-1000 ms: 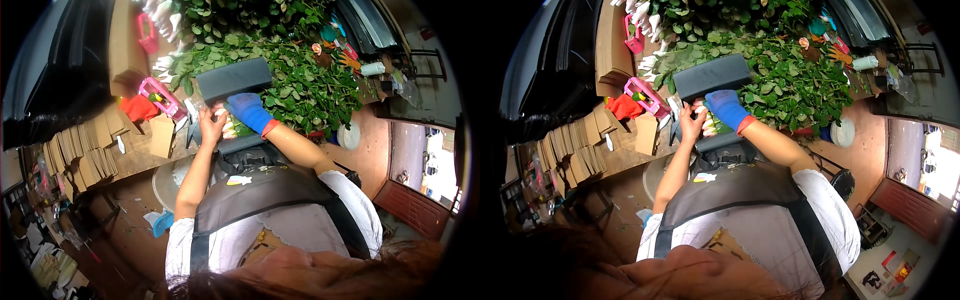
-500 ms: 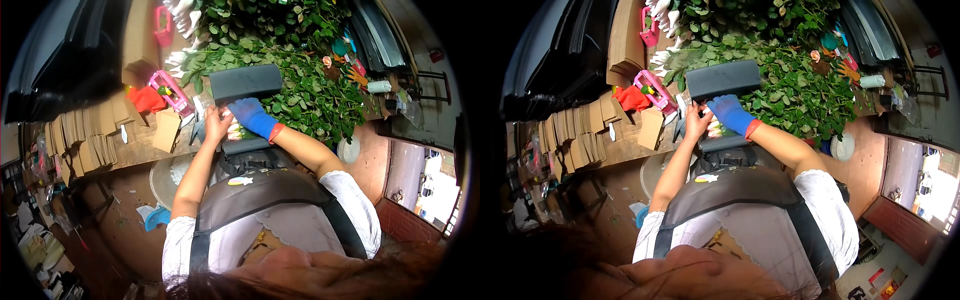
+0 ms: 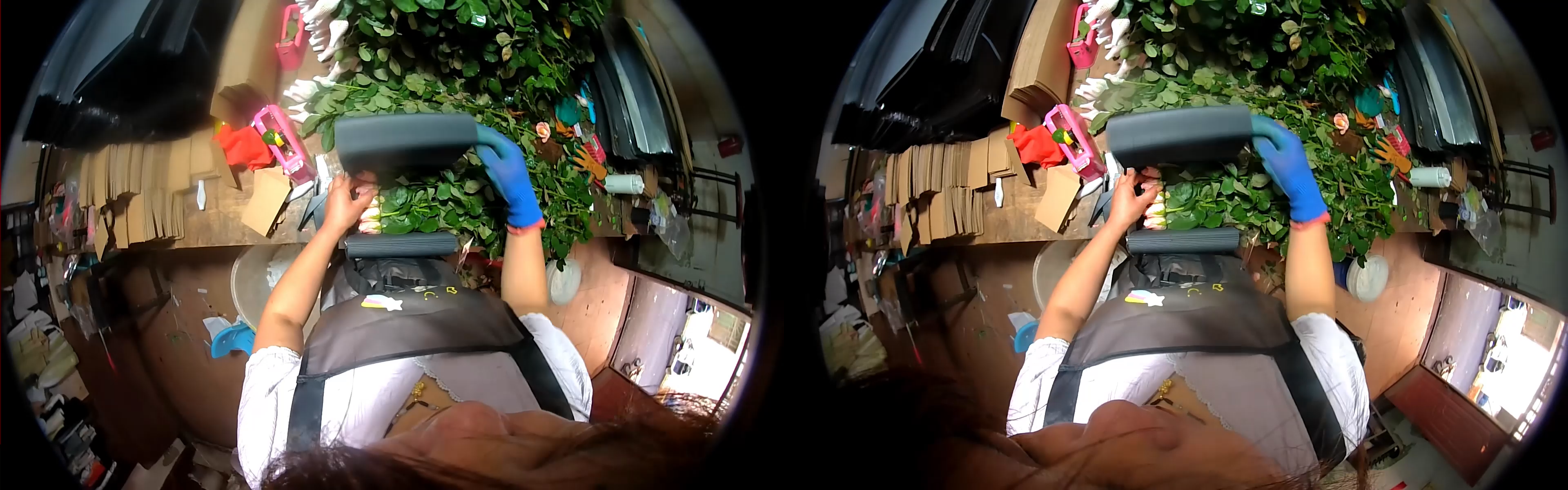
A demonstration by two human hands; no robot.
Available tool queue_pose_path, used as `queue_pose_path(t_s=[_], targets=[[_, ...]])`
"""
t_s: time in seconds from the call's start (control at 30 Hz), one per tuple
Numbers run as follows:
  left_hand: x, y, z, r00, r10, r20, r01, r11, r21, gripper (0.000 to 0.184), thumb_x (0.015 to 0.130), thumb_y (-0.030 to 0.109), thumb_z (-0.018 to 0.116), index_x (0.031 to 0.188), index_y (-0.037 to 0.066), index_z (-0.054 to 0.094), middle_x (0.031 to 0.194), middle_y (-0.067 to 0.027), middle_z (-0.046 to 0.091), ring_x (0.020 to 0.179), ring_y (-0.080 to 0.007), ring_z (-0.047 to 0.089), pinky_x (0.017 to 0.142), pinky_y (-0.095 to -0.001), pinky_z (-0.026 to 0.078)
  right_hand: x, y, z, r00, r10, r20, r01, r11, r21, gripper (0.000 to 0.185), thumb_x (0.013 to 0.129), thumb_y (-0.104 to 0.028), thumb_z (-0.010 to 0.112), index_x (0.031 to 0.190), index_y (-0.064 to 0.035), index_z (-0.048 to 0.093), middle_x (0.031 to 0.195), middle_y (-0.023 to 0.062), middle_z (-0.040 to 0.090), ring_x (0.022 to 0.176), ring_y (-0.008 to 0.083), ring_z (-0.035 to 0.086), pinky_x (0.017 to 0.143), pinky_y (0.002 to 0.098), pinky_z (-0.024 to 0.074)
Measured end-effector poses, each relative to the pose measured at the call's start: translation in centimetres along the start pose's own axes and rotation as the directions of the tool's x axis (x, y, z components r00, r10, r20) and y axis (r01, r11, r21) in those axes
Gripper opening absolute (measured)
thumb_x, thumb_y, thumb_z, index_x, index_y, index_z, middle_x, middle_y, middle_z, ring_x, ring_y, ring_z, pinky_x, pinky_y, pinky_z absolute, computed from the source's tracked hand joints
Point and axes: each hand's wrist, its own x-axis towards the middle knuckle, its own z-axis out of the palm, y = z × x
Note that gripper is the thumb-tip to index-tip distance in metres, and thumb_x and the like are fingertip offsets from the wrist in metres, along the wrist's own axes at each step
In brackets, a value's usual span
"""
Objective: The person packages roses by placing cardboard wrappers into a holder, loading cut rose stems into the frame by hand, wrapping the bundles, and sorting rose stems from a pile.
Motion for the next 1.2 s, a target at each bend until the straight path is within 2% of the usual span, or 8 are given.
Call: queue_pose_path(t_s=[0.1, 0.2, 0.23, 0.5, 0.67, 0.8, 1.07, 1.2], targets=[[0.4, -2.0, 0.7, 0.992, 0.017, 0.123, -0.006, 0.996, -0.085, 0.040, 0.078, 0.032, 0.081, 0.109, 0.008, 0.073, 0.105, -0.0173, 0.061, 0.107, -0.0366, 0.056, 0.094, -0.0431, 0.047, -3.6, -0.1, -1.0, 0.817, 0.515, 0.258, -0.533, 0.846, -0.004, 0.046, 0.093, -0.012, 0.060, 0.138, -0.0057, 0.056, 0.123, 0.0098, 0.069, 0.108, 0.0237, 0.064, 0.096, 0.0358, 0.0496], [0.8, -7.4, 3.7, 0.997, 0.070, -0.026, -0.074, 0.976, -0.206, 0.042, 0.080, 0.025, 0.073, 0.118, 0.007, 0.067, 0.113, -0.0220, 0.060, 0.109, -0.0411, 0.053, 0.096, -0.0446, 0.045, -2.2, 5.2, 4.3, 0.858, -0.086, 0.506, 0.090, 0.996, 0.017, 0.051, 0.092, -0.019, 0.068, 0.140, -0.0041, 0.054, 0.126, 0.0143, 0.066, 0.109, 0.0273, 0.065, 0.097, 0.0367, 0.0507], [1.0, -5.4, 2.4, 0.995, -0.090, -0.041, 0.072, 0.947, -0.314, 0.046, 0.081, 0.026, 0.071, 0.122, 0.007, 0.065, 0.115, -0.0235, 0.059, 0.110, -0.0427, 0.053, 0.097, -0.0452, 0.044, -2.9, 1.0, 6.1, 0.896, 0.203, 0.396, -0.192, 0.979, -0.067, 0.053, 0.090, -0.021, 0.069, 0.138, -0.0039, 0.056, 0.121, 0.0146, 0.067, 0.106, 0.0281, 0.066, 0.095, 0.0359, 0.0510], [0.7, 5.2, -9.2, 0.870, 0.311, 0.383, -0.458, 0.796, 0.395, 0.025, 0.088, 0.026, 0.070, 0.079, 0.005, 0.061, 0.081, -0.0136, 0.066, 0.080, -0.0346, 0.066, 0.066, -0.0463, 0.053, -2.3, 2.3, 12.1, 0.742, 0.424, 0.519, 0.302, 0.478, -0.824, 0.081, 0.090, -0.044, 0.064, 0.155, -0.0075, 0.033, 0.118, 0.0170, 0.070, 0.102, 0.0341, 0.069, 0.083, 0.0452, 0.0540], [0.8, 3.2, -3.0, 0.582, 0.598, 0.552, -0.776, 0.611, 0.155, 0.086, 0.090, 0.055, 0.062, 0.155, 0.007, 0.033, 0.160, -0.0230, 0.028, 0.148, -0.0391, 0.028, 0.121, -0.0517, 0.022, -1.5, 1.9, 13.5, 0.677, 0.557, 0.481, 0.318, 0.369, -0.873, 0.074, 0.092, -0.047, 0.062, 0.150, -0.0069, 0.040, 0.114, 0.0189, 0.070, 0.099, 0.0353, 0.069, 0.084, 0.0427, 0.0538], [1.0, 3.0, -2.9, 0.570, 0.583, 0.578, -0.787, 0.589, 0.183, 0.088, 0.090, 0.060, 0.056, 0.159, 0.014, 0.028, 0.163, -0.0215, 0.023, 0.151, -0.0376, 0.022, 0.122, -0.0521, 0.017, -1.5, 0.1, 10.0, 0.566, 0.218, 0.795, 0.110, 0.936, -0.335, 0.071, 0.087, -0.056, 0.066, 0.134, -0.0037, 0.058, 0.118, 0.0222, 0.066, 0.107, 0.0375, 0.065, 0.094, 0.0470, 0.0500], [0.6, 3.1, -2.4, 0.613, 0.535, 0.581, -0.765, 0.584, 0.270, 0.089, 0.084, 0.053, 0.062, 0.159, 0.018, 0.030, 0.164, -0.0196, 0.023, 0.151, -0.0349, 0.024, 0.122, -0.0507, 0.019, -6.7, -0.4, 16.0, 0.799, 0.026, 0.600, 0.503, 0.517, -0.692, 0.045, 0.083, -0.042, 0.071, 0.120, -0.0161, 0.066, 0.115, 0.0175, 0.068, 0.105, 0.0337, 0.066, 0.092, 0.0454, 0.0499], [0.8, 3.6, -3.4, 0.574, 0.558, 0.599, -0.817, 0.443, 0.370, 0.077, 0.086, 0.036, 0.061, 0.156, 0.019, 0.036, 0.162, -0.0187, 0.029, 0.149, -0.0336, 0.030, 0.121, -0.0494, 0.023, -2.4, -5.0, 16.6, 0.707, 0.057, 0.705, 0.296, 0.882, -0.368, 0.038, 0.087, -0.033, 0.069, 0.119, -0.0123, 0.068, 0.107, 0.0160, 0.071, 0.098, 0.0347, 0.067, 0.092, 0.0476, 0.0503]])
